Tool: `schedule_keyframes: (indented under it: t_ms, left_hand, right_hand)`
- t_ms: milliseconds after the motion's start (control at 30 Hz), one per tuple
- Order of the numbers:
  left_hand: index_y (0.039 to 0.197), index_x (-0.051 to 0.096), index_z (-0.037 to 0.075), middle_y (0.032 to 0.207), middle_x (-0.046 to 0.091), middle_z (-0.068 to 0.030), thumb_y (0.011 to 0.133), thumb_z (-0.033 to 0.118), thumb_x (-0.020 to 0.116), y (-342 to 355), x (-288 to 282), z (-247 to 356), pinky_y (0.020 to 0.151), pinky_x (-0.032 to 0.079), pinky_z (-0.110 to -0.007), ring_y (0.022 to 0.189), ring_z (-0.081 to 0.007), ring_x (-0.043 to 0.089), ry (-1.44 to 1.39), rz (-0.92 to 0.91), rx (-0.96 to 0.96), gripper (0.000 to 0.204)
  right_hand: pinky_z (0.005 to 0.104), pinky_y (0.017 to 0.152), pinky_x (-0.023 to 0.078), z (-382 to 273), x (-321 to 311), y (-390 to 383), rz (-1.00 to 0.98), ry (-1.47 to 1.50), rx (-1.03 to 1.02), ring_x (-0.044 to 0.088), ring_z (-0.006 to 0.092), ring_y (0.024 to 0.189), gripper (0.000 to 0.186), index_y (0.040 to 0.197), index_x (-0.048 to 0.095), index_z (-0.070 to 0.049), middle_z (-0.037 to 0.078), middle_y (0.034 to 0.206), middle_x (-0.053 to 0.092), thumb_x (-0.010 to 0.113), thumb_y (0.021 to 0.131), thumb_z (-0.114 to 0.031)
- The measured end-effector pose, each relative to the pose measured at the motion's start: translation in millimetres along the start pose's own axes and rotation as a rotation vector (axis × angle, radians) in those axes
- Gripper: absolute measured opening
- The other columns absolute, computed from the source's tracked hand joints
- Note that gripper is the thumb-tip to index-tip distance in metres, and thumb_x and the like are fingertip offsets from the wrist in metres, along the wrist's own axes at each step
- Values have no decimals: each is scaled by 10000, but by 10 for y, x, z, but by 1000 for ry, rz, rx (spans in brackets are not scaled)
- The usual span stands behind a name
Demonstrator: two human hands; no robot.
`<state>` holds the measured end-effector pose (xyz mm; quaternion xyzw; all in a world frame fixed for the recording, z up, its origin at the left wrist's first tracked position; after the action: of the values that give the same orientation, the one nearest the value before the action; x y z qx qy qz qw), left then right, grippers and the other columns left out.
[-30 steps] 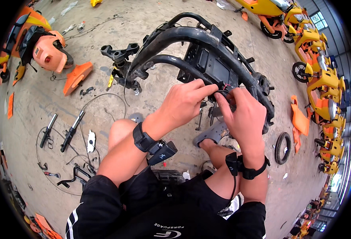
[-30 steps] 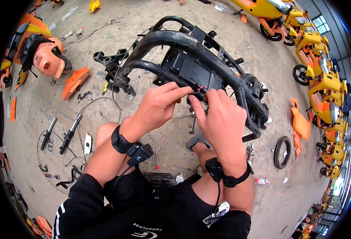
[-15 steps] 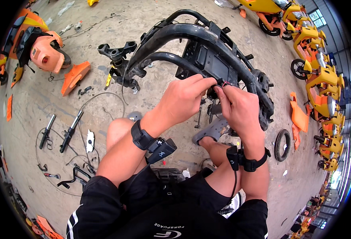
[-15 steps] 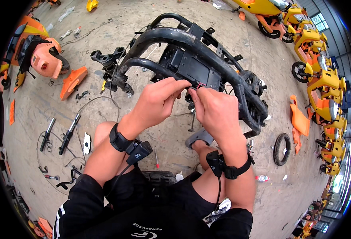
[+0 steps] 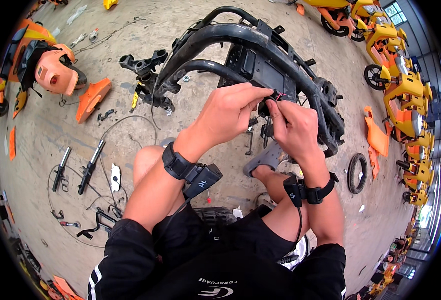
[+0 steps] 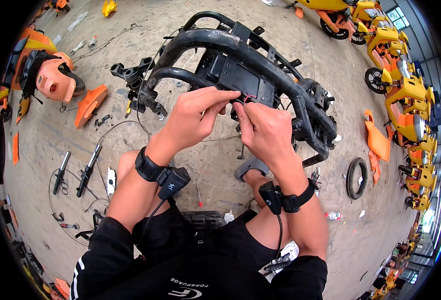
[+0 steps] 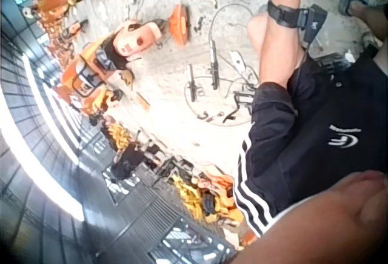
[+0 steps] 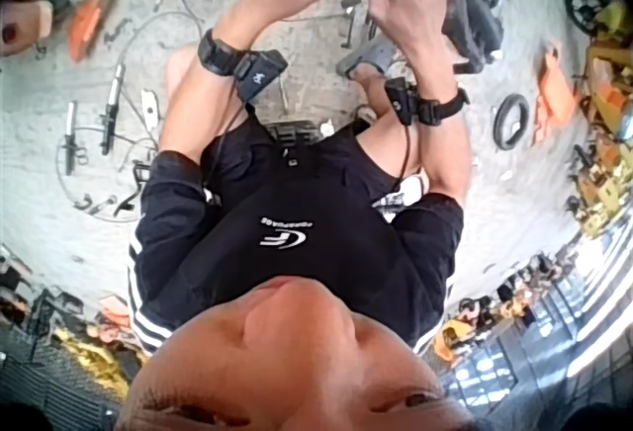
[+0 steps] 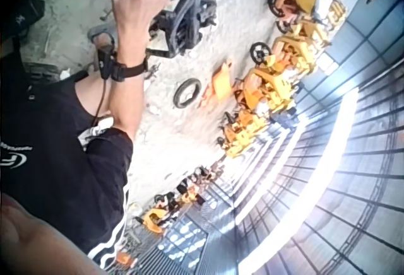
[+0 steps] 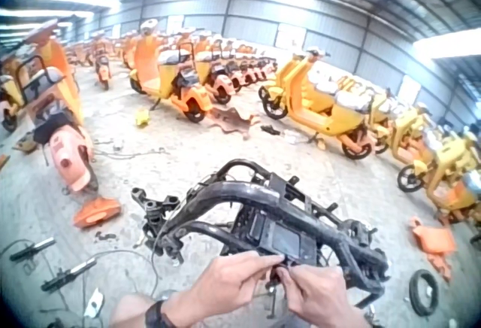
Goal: The person connects electrical wires on a motorcycle frame using a small tool. They route the wires through the frame and secure connections by hand while sitting on the floor.
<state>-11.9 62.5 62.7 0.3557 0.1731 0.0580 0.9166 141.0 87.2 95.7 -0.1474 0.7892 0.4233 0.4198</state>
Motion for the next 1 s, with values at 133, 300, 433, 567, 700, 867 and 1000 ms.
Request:
schedule_keyframes:
  t_ms: [133, 300, 433, 567, 700, 867, 1000]
  left_hand:
    - [1079, 692, 8, 743, 634, -118, 844, -95, 571, 6, 1, -17, 569, 486, -311, 632, -215, 611, -9, -9, -8, 284]
    - [1080, 697, 12, 730, 629, -105, 846, -100, 561, 17, -26, -8, 544, 476, -298, 605, -191, 597, -8, -35, -26, 293]
    - [1082, 701, 15, 719, 623, -96, 847, -102, 559, 16, -19, 2, 525, 466, -293, 579, -177, 582, -15, -32, -28, 298]
    - [1077, 703, 13, 716, 622, -91, 849, -103, 557, 4, -21, -8, 514, 459, -288, 567, -167, 575, -20, -34, -36, 294]
    - [1076, 704, 12, 713, 621, -89, 852, -102, 556, 8, -37, 11, 515, 456, -286, 570, -168, 577, -20, -21, -19, 292]
    - [1078, 707, 21, 720, 627, -104, 850, -91, 561, 17, 36, -32, 561, 480, -305, 610, -205, 608, 29, -15, 34, 293]
    - [1100, 702, 35, 792, 659, -129, 843, -71, 582, -92, -67, -70, 633, 513, -318, 702, -244, 655, 16, -37, -74, 302]
  right_hand:
    - [366, 411, 352, -18, -6, 2, -1, 25, 1, 486, 280, 435, 299, 628, 517, -42, 100, 535, 489, 691, 866, -94]
    - [368, 415, 358, -37, -4, -3, -8, 36, 9, 487, 284, 439, 285, 635, 532, -36, 103, 543, 494, 692, 865, -90]
    - [365, 418, 368, -44, 6, -13, 8, 50, 15, 501, 282, 445, 281, 635, 538, -37, 104, 545, 500, 694, 863, -87]
    - [362, 420, 376, -66, 10, -12, 7, 59, 17, 513, 282, 450, 265, 643, 550, -33, 105, 546, 504, 693, 861, -80]
    - [362, 420, 381, -87, 16, -17, -13, 51, 28, 524, 286, 454, 267, 636, 556, -32, 109, 546, 508, 699, 858, -72]
    - [381, 449, 450, -448, 521, -423, -293, 10, -288, 586, 262, 505, 130, 691, 557, -88, 64, 585, 553, 642, 781, -128]
    - [380, 463, 466, -550, 209, -154, -241, 92, -151, 602, 271, 513, 183, 641, 560, -86, 84, 563, 565, 675, 773, -138]
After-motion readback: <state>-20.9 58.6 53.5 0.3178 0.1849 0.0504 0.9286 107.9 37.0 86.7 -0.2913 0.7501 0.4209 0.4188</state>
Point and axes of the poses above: each hand's wrist, its own y-axis towards the middle knuckle, its own x-axis out of the palm, z = x × y, the point moved 4 cm from there along y, towards the middle knuckle
